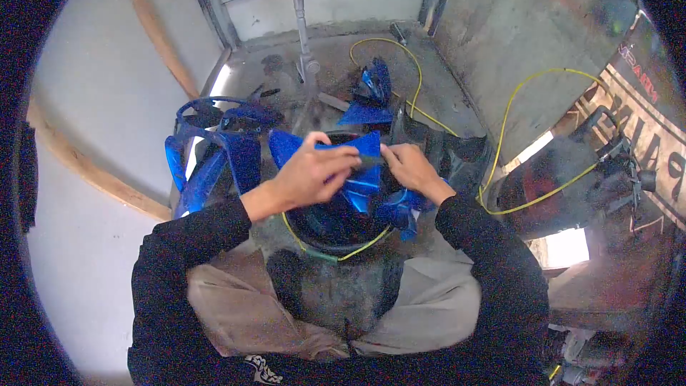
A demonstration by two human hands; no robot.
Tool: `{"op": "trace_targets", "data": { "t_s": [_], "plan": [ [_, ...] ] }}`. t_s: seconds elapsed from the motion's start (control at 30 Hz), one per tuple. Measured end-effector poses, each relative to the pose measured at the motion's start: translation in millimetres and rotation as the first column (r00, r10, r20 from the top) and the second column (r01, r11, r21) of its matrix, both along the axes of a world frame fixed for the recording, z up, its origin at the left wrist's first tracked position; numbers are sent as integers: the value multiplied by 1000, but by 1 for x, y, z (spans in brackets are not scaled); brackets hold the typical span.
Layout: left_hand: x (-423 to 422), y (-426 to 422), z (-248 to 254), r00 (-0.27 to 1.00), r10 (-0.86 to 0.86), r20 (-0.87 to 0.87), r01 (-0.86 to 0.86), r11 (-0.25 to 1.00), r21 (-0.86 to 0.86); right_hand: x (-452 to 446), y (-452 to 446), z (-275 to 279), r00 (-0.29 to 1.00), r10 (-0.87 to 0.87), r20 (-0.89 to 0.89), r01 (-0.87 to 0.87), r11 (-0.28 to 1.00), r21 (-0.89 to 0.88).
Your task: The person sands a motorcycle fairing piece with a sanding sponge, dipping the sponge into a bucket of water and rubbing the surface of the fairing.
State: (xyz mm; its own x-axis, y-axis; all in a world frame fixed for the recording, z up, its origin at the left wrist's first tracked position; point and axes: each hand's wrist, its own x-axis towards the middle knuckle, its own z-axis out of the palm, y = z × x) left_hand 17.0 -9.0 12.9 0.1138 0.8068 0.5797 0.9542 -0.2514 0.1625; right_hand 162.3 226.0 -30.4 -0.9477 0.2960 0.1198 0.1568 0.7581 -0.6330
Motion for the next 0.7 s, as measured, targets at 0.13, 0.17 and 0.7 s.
{"op": "trace_targets", "data": {
  "t_s": [0.13, 0.17, 0.7],
  "plan": [
    [-23, -10, -14, 966, 259, -5, -258, 963, -76, -1, 2, 9, 994, -49, 101, 57, 995, -81],
    [-21, -11, -14, 966, 260, -5, -259, 963, -79, -1, 0, 7, 997, -37, 69, 42, 997, -63],
    [-8, 8, -11, 971, 120, 205, -112, 992, -50, -5, 1, 3, 994, -63, 84, 62, 998, 10]
  ]
}}
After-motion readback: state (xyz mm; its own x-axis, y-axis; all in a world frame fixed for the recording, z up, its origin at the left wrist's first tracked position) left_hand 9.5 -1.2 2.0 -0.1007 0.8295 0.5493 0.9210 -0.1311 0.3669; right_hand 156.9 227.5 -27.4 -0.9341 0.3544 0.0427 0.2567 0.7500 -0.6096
